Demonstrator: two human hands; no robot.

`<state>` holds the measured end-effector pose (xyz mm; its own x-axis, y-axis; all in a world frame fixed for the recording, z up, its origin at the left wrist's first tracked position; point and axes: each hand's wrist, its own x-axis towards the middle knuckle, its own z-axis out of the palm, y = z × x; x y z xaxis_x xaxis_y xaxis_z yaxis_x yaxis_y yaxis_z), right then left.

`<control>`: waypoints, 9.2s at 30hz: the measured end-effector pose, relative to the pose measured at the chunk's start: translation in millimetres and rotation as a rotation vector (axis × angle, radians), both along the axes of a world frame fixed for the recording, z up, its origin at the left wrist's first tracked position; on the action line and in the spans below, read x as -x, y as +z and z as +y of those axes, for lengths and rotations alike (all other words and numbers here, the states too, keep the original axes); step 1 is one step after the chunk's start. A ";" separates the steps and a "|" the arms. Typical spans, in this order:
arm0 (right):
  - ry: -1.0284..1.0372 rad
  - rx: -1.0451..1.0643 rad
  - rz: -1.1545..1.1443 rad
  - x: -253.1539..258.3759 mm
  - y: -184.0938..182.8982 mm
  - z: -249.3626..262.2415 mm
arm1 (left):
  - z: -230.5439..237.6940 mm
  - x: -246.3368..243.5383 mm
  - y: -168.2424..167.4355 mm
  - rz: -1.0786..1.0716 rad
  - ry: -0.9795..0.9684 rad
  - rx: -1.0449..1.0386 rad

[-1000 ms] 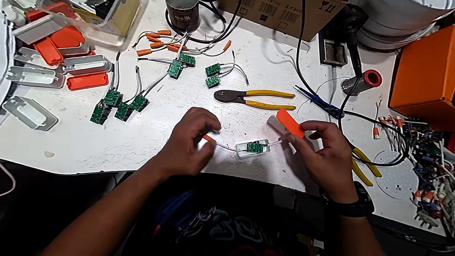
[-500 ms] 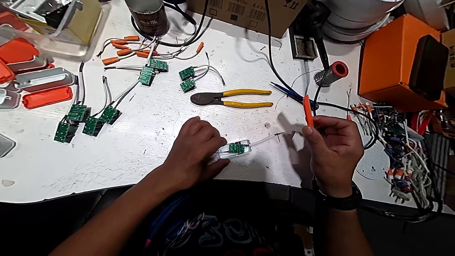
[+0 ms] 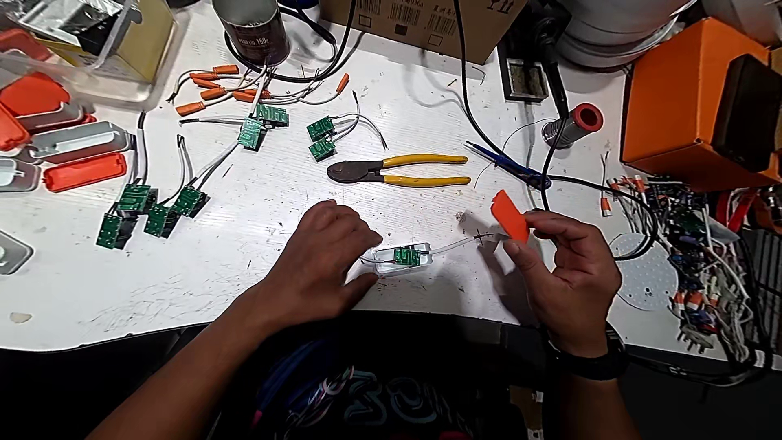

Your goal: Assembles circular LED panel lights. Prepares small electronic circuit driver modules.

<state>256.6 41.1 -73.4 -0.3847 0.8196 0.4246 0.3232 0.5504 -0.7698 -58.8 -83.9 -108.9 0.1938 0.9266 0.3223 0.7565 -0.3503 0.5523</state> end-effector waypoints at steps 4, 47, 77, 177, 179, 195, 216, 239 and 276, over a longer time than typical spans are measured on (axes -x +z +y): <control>0.110 0.006 -0.075 7.7 1.0 0.1 | -3.2 6.2 -4.4 -0.028 0.008 -0.031; 0.566 -0.256 -0.582 57.0 6.6 1.6 | 3.4 3.7 -7.2 -0.023 -0.014 -0.102; 0.587 -0.202 -0.637 56.6 18.1 4.6 | 10.4 -14.7 -6.7 -0.072 0.009 -0.086; 0.457 -0.111 -0.372 40.5 -19.3 -30.0 | 0.1 -19.6 4.8 0.064 -0.058 -0.122; 0.487 -0.123 -0.358 38.8 -18.5 -29.8 | 1.0 -19.3 8.9 0.069 -0.118 -0.146; 0.372 0.149 0.247 46.5 -4.5 -15.9 | 17.3 -22.6 52.2 -0.196 0.164 -0.647; 0.476 0.011 0.214 78.3 53.2 -24.9 | 43.9 -40.0 65.9 -0.035 -0.169 -0.391; 0.578 -0.179 0.221 73.2 31.4 -28.4 | 36.9 -38.9 51.5 -0.379 -0.280 -0.474; 0.309 0.177 0.350 111.0 35.6 -34.5 | 47.1 -46.3 26.1 -2.194 -0.120 0.357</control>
<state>145.6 6.5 -37.8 -0.4804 0.7609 0.4363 -0.1288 0.4308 -0.8932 -12.5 -36.8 -82.8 -0.0823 0.9935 -0.0792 -0.9577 -0.0569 0.2821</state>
